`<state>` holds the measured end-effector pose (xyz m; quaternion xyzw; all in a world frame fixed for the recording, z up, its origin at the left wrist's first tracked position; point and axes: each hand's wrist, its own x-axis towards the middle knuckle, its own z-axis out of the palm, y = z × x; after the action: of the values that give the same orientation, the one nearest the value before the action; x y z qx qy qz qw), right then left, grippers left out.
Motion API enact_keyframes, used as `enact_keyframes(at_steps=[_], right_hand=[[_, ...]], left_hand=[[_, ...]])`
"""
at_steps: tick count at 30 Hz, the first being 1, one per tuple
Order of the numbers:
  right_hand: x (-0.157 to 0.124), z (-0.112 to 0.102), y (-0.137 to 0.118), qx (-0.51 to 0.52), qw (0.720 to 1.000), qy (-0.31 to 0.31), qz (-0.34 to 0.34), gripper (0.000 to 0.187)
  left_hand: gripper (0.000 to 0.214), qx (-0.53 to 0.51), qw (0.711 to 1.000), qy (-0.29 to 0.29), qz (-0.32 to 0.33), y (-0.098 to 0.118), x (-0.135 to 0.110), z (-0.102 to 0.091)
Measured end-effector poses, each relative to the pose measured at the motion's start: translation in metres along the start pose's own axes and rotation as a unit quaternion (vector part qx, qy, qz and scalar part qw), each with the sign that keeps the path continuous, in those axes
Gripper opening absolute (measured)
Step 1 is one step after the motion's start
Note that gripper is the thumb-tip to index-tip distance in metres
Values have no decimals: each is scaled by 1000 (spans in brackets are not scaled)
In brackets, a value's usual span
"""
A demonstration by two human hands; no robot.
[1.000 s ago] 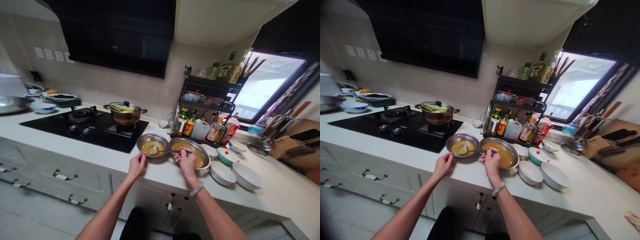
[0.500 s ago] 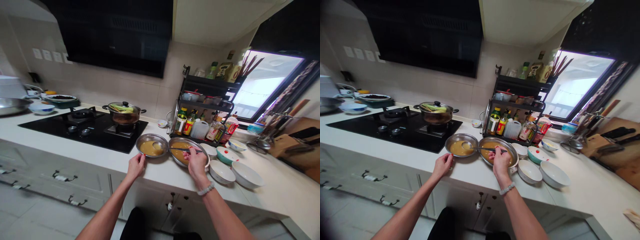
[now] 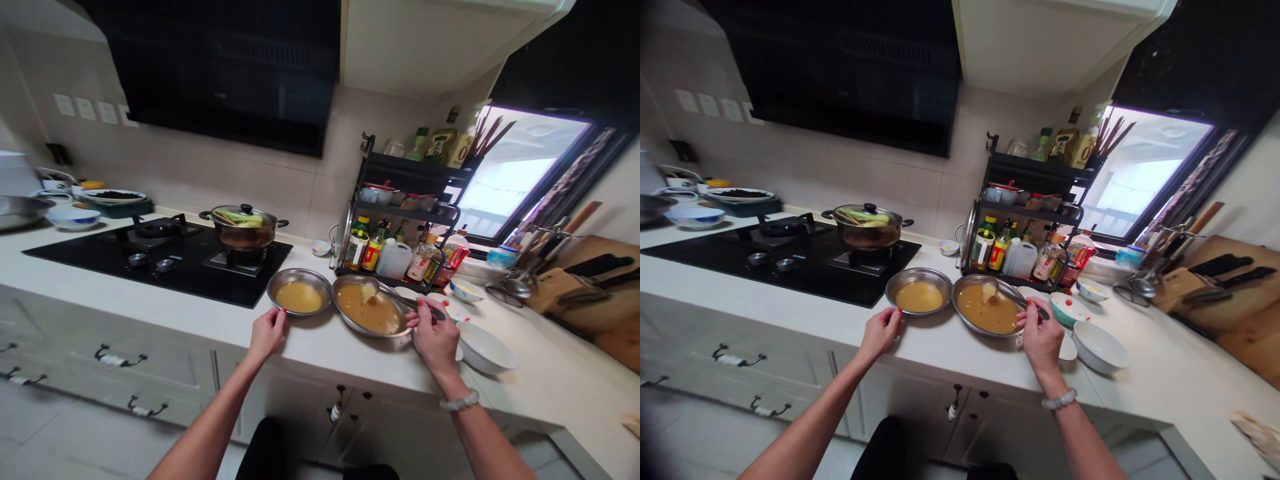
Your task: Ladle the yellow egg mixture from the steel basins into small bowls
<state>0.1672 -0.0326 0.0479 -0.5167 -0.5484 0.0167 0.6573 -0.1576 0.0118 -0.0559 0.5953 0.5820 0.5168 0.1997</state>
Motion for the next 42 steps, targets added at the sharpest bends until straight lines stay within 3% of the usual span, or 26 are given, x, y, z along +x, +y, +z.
enact_keyframes(at_steps=[5,8,12,15,19,24,29,33,42], right_hand=[[-11,-15,0,-73,970,-74,-220,15],[-16,-11,-7,-55,961,-80,-258,15],[-28,18,-22,51,987,-38,-149,16],[-39,49,-29,101,990,-75,-69,18],[-50,85,-29,90,983,-147,-60,22],[-55,112,-26,81,982,-166,-27,27],[-54,120,-24,102,979,-128,117,31],[-48,119,-20,153,961,-77,219,30],[-39,107,-24,211,945,-46,246,23]], left_hand=[[38,-1,1000,3,0,0,0,0],[38,-2,1000,1,1,-1,0,0],[38,0,1000,-1,2,-1,0,0],[38,0,1000,0,-2,0,0,0],[39,-4,1000,-7,-5,1,0,0],[38,-13,1000,-6,-12,1,0,1],[39,-15,1000,-7,-12,2,0,0],[38,-11,1000,-8,-6,1,0,0],[38,-7,1000,-11,-8,1,-1,0]])
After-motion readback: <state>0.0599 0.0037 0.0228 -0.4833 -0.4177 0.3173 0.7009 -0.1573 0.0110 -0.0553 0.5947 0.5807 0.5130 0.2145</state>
